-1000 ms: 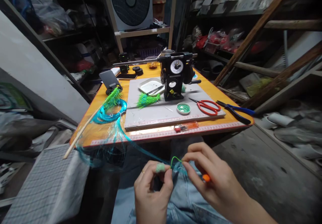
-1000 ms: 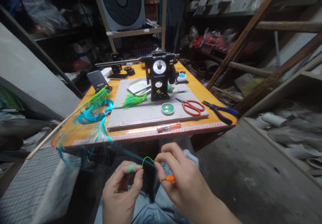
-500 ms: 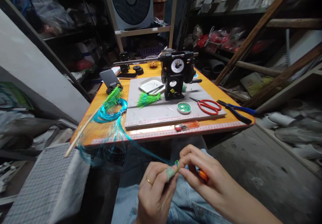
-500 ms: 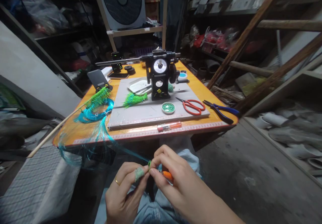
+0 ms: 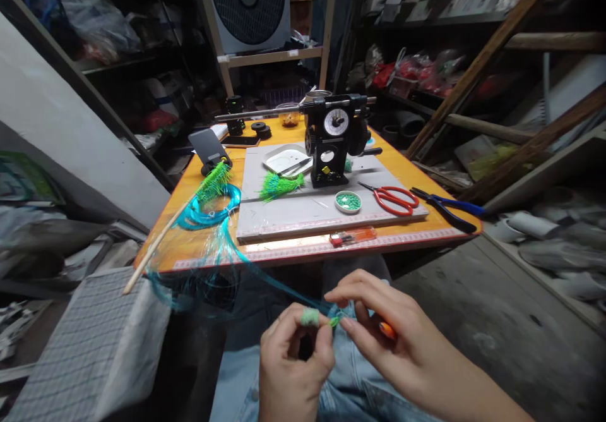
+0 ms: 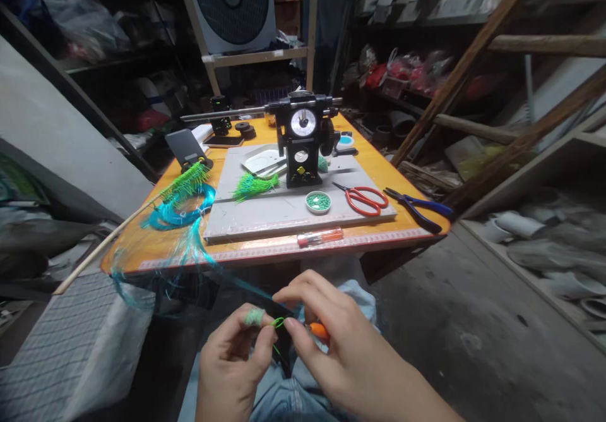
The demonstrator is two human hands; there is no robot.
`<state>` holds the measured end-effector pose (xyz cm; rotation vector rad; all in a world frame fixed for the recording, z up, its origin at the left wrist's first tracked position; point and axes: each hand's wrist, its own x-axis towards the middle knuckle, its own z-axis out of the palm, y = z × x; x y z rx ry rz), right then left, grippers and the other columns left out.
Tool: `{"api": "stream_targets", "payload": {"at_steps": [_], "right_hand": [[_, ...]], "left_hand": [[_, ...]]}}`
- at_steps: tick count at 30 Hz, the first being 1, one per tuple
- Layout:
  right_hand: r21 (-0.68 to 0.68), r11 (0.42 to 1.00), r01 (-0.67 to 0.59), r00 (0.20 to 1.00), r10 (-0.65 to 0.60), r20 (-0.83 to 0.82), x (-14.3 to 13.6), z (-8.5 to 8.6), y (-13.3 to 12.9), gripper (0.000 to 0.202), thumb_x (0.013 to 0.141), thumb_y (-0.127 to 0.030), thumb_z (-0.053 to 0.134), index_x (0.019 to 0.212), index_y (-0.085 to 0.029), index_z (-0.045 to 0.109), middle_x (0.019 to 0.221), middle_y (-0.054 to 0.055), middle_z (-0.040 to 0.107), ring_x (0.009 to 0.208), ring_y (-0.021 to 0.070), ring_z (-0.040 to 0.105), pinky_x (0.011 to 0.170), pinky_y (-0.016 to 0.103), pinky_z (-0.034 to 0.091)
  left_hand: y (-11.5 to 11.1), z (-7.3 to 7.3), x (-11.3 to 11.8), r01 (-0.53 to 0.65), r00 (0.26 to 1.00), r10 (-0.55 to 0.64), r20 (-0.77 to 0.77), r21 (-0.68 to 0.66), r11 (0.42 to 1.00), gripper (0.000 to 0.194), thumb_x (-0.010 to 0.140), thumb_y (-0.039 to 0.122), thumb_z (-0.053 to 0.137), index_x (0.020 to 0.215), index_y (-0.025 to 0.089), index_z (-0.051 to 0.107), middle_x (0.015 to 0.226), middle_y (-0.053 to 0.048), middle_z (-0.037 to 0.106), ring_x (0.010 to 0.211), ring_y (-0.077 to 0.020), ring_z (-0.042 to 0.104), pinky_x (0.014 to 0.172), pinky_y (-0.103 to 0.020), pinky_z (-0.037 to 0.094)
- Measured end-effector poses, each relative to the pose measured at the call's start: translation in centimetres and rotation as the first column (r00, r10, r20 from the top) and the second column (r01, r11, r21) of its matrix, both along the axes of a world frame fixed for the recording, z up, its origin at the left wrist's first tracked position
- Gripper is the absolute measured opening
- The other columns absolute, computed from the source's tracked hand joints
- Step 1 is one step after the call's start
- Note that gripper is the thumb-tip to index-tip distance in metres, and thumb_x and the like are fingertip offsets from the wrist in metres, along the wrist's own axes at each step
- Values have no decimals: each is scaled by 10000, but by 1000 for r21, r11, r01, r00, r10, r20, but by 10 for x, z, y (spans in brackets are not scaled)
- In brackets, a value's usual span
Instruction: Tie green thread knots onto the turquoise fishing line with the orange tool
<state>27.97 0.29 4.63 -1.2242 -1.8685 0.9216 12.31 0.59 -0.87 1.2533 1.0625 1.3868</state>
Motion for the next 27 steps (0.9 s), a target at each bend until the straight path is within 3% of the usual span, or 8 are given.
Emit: {"api": "stream_targets", "payload": {"at_steps": [3,7,11,16,19,22,24,27], "right_hand": [[16,1000,-11,1000,11,-13,-4,-4,0,112,944,-130,485,966,-222,544,939,23,540,813,134,543,671,236,434],[16,1000,-8,1000,8,-8,-5,-4,-1,106,939,-135,492,881,-209,541,868,18,544,766,141,531,645,249,422],[19,1000,10,1000,-10,-18,-5,-2,-1,106,927,-137,512,953,-222,571,920,26,551,796,144,551,679,243,446],[12,1000,-22,999,23,-29,-5,-1,2,157,950,-146,469,926,-222,604,922,36,556,810,153,574,692,250,462],[-10,1000,-13,999,12,-45,-3,-1,2,110,951,-193,503,958,-236,604,936,29,560,812,152,570,677,247,454],[-75,997,2,999,-4,-32,-1,0,0,76,939,-236,541,1011,-243,564,945,20,558,774,142,539,611,234,426],[-89,996,-17,1000,16,-5,-2,0,0,24,942,-218,528,925,-224,544,883,7,548,725,131,509,586,232,400],[-46,999,-23,1000,23,-5,-6,-3,0,145,949,-188,498,806,-205,514,797,-4,526,700,130,494,594,245,385]], "left_hand": [[-1,3,2,21,994,-6,110,-132,991,111,745,106,662,664,182,669,645,15,612,603,-115,578,580,-179,467],[0,6,0,32,993,-9,118,-192,981,94,734,136,690,648,168,669,629,10,619,594,-114,570,577,-176,465],[1,3,-2,41,998,-33,58,-151,988,95,767,148,664,677,178,659,650,8,623,610,-124,583,593,-189,470],[-1,-2,-6,98,979,-92,-184,21,995,104,816,148,613,727,188,647,689,-4,594,639,-150,566,598,-232,456],[-2,-3,-7,109,968,-86,-237,84,990,115,834,144,590,740,197,630,698,-2,588,644,-150,562,606,-240,444],[-3,-2,-7,59,972,-47,-232,48,997,122,833,153,590,722,202,603,685,7,580,634,-145,564,607,-233,450],[-3,-1,-6,45,978,-44,-202,0,999,124,825,159,588,710,203,598,663,15,576,610,-138,556,591,-223,454],[-2,1,-4,32,994,-40,-106,-72,997,98,785,161,613,694,197,615,649,16,592,598,-133,562,582,-211,462]]}}
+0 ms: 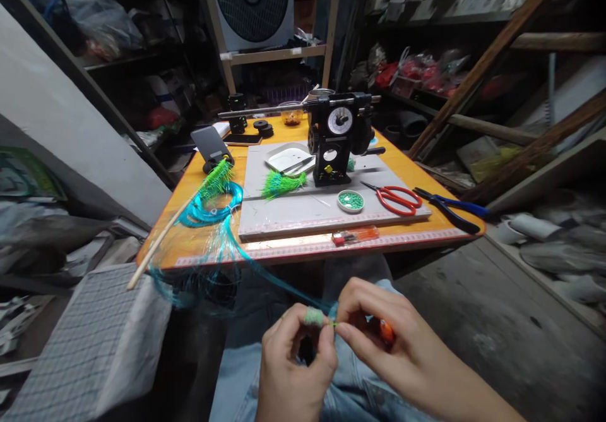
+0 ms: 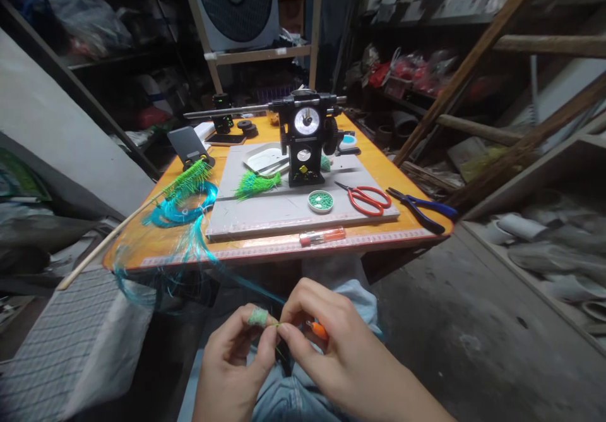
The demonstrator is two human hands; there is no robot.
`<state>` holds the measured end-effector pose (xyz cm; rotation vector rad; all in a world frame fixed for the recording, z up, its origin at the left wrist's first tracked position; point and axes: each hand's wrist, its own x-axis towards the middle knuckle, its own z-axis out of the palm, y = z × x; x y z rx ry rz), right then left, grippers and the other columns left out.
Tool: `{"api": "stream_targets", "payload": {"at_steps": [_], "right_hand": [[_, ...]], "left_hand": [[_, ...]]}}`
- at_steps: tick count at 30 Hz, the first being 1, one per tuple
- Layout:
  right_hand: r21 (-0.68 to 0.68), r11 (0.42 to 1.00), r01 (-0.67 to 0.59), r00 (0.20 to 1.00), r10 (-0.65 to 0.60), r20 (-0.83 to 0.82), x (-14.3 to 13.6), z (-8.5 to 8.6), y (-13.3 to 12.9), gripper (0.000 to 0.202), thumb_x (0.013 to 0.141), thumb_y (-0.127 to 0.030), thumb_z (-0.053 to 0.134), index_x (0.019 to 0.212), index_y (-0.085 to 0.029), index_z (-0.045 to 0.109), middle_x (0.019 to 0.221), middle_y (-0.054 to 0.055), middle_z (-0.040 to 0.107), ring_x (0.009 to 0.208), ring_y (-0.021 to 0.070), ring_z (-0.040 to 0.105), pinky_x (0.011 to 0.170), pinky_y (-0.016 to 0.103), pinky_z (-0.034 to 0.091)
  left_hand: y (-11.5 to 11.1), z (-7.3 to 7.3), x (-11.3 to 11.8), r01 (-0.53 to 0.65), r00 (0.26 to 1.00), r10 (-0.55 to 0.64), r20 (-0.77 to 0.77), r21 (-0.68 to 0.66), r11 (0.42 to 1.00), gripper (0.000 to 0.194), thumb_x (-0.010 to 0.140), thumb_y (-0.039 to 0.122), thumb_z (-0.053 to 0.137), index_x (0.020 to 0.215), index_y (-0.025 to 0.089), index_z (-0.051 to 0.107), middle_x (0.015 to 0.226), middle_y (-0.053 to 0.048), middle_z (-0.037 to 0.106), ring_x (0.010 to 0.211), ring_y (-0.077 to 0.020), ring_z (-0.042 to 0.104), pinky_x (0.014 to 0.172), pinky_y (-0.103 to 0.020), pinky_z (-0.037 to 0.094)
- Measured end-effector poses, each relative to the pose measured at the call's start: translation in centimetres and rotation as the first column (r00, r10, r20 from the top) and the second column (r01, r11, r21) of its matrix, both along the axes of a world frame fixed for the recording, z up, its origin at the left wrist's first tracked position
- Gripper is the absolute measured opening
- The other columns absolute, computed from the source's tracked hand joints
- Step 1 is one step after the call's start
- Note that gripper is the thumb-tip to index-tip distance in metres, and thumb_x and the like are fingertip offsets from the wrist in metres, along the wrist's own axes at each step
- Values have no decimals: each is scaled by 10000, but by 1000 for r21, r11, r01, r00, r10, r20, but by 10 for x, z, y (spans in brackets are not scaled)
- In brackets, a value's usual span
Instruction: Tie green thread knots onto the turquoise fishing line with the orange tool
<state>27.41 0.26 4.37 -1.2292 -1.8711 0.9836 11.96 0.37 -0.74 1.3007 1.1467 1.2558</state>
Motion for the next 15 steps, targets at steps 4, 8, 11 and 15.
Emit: {"api": "stream_targets", "payload": {"at_steps": [4,8,11,15], "right_hand": [[5,999,50,997,-50,-52,-5,-8,-1,156,952,-211,491,802,-197,533,794,9,537,712,147,519,632,268,410],[-36,993,109,988,-112,-110,-9,-18,-5,152,949,-251,508,847,-193,605,812,27,580,750,165,556,671,282,434],[-156,986,54,985,-79,-156,-14,-26,-9,135,906,-265,579,843,-187,670,807,28,586,741,162,570,635,264,446],[-286,958,34,968,-103,-229,-22,-34,-15,74,811,-225,677,769,-167,692,785,22,579,683,143,558,552,230,431]], "left_hand": [[3,3,2,-6,981,35,190,-152,988,95,710,156,696,660,178,619,625,19,606,592,-119,565,588,-195,467],[8,3,-2,75,918,47,394,-288,955,193,722,252,757,654,155,605,577,29,597,540,-84,519,534,-157,415],[11,3,-6,114,884,46,464,-312,943,229,743,297,760,660,144,611,593,19,599,577,-88,515,568,-164,419],[11,4,-7,122,888,41,457,-321,939,233,757,296,758,660,148,607,606,23,594,593,-92,515,579,-171,428]]}}
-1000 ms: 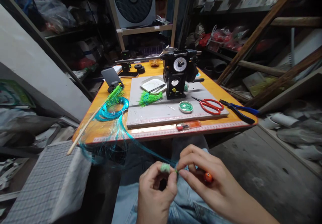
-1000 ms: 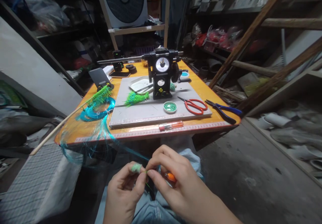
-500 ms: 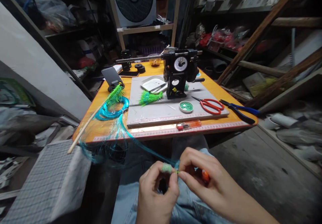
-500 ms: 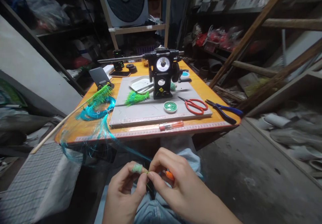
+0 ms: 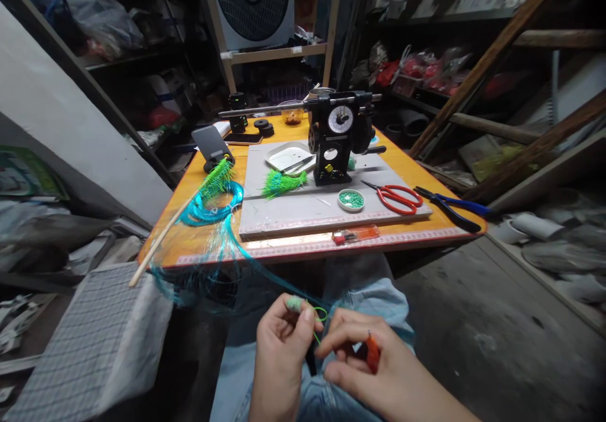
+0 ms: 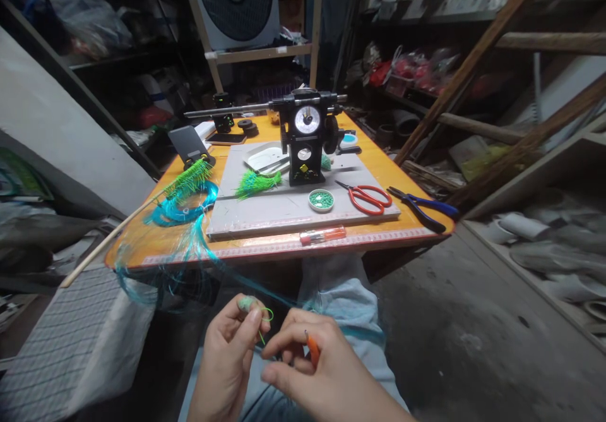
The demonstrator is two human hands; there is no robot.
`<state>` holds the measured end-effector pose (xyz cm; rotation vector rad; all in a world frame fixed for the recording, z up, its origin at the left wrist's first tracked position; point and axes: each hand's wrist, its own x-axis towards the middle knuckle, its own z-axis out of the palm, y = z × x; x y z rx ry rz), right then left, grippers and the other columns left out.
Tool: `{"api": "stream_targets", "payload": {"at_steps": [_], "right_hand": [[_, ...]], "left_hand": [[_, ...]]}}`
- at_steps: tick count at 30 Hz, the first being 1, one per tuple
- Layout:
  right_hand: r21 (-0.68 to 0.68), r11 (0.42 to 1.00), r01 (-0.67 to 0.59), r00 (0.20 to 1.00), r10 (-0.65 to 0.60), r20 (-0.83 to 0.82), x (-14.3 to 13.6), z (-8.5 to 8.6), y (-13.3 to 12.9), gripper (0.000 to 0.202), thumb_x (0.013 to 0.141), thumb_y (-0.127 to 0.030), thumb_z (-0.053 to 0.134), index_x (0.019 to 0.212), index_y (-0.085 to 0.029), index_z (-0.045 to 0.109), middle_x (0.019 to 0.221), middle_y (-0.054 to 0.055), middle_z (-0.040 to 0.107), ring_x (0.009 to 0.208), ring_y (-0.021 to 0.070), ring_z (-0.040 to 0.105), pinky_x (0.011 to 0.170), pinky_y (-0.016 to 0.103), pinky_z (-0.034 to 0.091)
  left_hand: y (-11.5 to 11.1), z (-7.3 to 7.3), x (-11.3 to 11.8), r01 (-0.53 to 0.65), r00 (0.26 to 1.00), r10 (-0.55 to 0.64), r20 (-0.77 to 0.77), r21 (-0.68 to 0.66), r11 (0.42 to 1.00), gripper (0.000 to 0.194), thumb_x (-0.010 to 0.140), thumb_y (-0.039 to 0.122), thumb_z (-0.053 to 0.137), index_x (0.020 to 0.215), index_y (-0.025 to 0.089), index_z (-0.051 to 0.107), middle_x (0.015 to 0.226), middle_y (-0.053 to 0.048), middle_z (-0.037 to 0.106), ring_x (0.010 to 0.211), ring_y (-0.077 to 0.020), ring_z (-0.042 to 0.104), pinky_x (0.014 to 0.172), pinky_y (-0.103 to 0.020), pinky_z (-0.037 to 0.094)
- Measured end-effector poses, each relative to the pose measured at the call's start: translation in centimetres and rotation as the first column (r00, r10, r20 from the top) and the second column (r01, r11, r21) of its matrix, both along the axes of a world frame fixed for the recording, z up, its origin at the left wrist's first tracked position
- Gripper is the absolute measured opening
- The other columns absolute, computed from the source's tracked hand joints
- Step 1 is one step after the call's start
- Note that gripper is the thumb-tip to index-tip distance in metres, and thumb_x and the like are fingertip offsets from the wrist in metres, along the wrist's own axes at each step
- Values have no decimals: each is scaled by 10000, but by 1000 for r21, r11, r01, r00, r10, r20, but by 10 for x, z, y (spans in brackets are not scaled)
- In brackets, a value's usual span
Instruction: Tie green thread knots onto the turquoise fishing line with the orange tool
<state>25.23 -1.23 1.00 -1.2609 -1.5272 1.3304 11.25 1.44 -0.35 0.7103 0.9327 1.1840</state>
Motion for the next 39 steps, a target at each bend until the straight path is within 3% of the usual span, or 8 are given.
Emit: {"api": "stream_targets", "payload": {"at_steps": [10,31,34,37,39], "right_hand": [[8,999,-34,996,33,83,2,5,-1,122,787,-137,658,667,-160,657,713,13,595,645,137,547,552,230,400],[-40,994,-99,988,103,112,6,4,-2,157,791,-155,663,637,-160,631,705,7,566,637,132,528,557,229,380],[-39,997,-71,991,75,114,8,4,-5,112,864,-241,608,766,-186,611,768,3,556,686,139,526,614,235,416],[-34,999,-41,987,46,151,10,8,-6,152,976,-336,423,989,-229,530,851,8,541,748,151,530,692,254,462],[26,998,-59,980,53,189,10,12,-6,211,1005,-330,322,992,-236,511,868,23,550,772,164,544,725,271,482]], "left_hand": [[-1,1,-1,-27,999,28,-38,20,999,244,764,306,757,651,149,608,569,20,618,559,-83,503,563,-167,405],[-1,-1,-4,-44,998,45,-36,28,999,259,754,321,764,652,148,600,567,24,618,553,-74,493,563,-156,402],[-1,-1,-3,-61,997,62,-36,24,998,262,751,325,766,649,149,601,563,26,615,552,-71,497,563,-146,408],[-1,2,-1,-131,988,134,-74,51,990,254,736,326,777,656,152,611,561,31,620,549,-64,508,564,-127,413],[-1,4,1,-187,975,195,-109,76,979,229,720,310,789,669,158,625,562,37,624,543,-58,526,557,-112,417]]}}
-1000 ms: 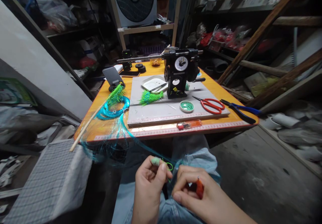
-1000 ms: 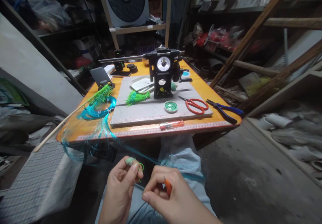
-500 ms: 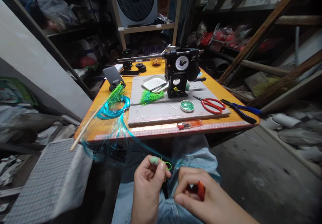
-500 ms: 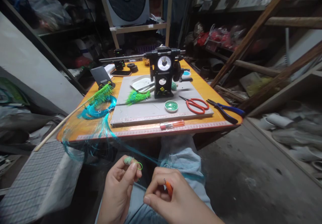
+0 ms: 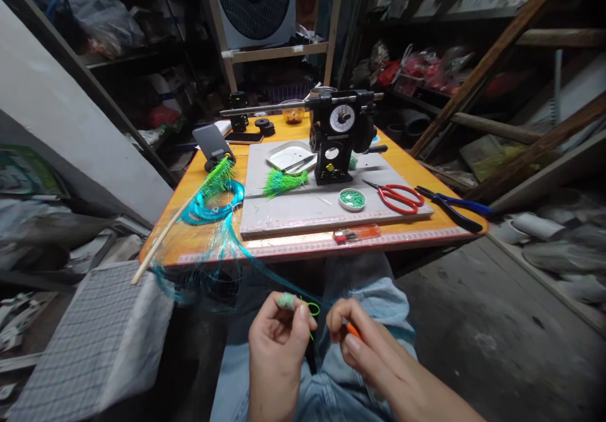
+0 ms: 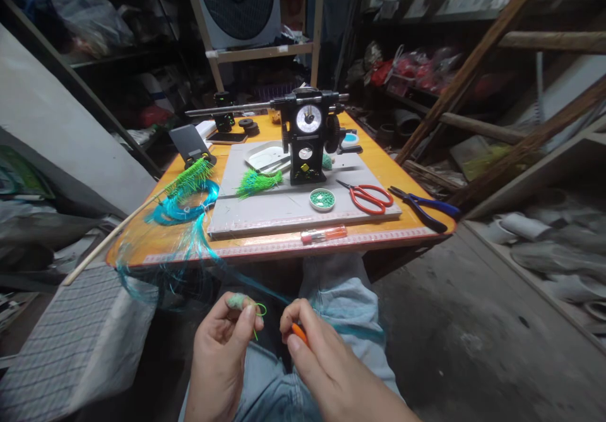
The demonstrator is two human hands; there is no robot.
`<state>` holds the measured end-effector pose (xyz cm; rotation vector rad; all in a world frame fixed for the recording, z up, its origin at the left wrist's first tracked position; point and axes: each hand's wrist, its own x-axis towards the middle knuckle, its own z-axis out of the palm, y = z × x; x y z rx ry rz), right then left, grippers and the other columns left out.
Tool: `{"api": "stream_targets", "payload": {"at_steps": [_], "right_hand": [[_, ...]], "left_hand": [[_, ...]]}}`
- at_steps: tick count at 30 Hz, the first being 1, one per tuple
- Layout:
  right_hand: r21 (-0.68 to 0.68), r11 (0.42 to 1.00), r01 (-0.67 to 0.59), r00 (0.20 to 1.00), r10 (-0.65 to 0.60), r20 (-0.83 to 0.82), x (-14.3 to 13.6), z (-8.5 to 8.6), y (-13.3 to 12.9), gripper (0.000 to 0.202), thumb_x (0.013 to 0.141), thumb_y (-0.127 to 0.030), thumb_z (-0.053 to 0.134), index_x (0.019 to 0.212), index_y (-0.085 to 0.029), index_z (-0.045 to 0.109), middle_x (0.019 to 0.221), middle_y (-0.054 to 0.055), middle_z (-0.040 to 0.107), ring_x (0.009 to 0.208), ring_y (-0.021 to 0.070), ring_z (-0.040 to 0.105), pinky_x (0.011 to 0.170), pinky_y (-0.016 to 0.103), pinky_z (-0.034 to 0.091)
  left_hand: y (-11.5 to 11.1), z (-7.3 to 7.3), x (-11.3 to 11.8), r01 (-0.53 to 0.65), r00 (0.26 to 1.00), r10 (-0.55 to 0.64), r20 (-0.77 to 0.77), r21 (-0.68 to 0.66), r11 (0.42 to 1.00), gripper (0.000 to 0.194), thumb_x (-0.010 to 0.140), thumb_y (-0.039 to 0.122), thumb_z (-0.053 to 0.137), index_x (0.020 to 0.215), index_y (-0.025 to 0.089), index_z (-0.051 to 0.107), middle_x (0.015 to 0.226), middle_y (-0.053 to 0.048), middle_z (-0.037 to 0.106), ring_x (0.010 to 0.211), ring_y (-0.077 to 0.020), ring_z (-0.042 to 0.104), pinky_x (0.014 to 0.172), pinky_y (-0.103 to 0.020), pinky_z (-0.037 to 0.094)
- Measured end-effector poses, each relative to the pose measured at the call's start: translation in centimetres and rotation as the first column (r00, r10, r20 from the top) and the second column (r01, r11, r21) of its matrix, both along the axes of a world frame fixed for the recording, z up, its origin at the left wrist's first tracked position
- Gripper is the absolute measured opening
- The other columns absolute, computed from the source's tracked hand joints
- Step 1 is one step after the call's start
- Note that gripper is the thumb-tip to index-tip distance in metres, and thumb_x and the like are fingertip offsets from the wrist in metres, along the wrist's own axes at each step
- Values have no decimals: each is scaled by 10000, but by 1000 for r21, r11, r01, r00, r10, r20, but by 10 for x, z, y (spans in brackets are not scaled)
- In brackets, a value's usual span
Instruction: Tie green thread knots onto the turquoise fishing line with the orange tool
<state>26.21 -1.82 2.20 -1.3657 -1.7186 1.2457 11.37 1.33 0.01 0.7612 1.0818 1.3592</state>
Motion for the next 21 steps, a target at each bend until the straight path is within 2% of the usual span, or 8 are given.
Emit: {"api": "stream_targets", "payload": {"at_steps": [4,7,9,11,13,16,19,21], "right_hand": [[179,984,-14,999,6,48,-4,3,3,254,989,-306,348,892,-237,573,854,53,607,783,197,584,757,292,503],[168,986,0,998,-11,65,-7,-3,3,244,982,-326,386,1006,-242,614,979,79,652,920,220,612,829,313,509],[119,990,70,997,-74,29,-8,-9,3,271,973,-366,426,1142,-237,595,1118,99,638,1029,237,594,850,329,509],[22,989,143,986,-141,-83,-10,-13,5,330,972,-403,440,1236,-240,551,1070,89,641,892,208,626,699,290,531],[-64,984,167,953,-178,-246,-9,-15,8,321,974,-406,452,1236,-255,560,912,36,613,620,125,573,495,222,457],[16,991,132,927,-118,-356,-4,-11,12,216,950,-338,533,1109,-269,663,837,1,569,550,84,507,481,206,405],[214,976,49,984,-10,-176,4,-7,13,196,928,-227,568,1056,-276,707,859,25,617,736,141,584,652,254,453],[290,957,12,999,-2,-36,6,-6,12,256,928,-171,541,1113,-271,688,891,43,626,783,162,590,679,274,452]], "left_hand": [[-4,-2,5,-23,997,25,-74,32,999,139,722,233,769,689,172,648,571,47,617,527,-59,547,539,-111,436],[-7,-5,6,1,990,6,-143,53,999,94,738,189,726,689,178,647,586,42,612,511,-72,527,511,-135,440],[-8,-6,6,11,986,-1,-165,59,998,95,727,171,721,674,176,642,591,40,606,512,-75,512,499,-139,429],[-7,-4,6,29,990,-23,-140,45,999,105,706,161,732,661,170,638,574,44,591,513,-68,506,502,-130,420],[-6,-1,4,60,995,-59,-84,14,998,120,697,172,742,654,163,630,546,52,572,505,-60,499,496,-119,410],[-4,1,2,97,994,-97,-48,-4,995,134,713,197,729,656,159,614,544,54,560,498,-59,489,486,-122,399],[-4,-2,0,88,981,-81,-176,36,995,96,749,194,680,679,170,618,584,40,575,531,-84,501,515,-154,411],[-6,-5,0,78,947,-46,-318,87,993,70,766,187,649,700,180,627,610,28,584,554,-105,506,539,-183,413]]}}
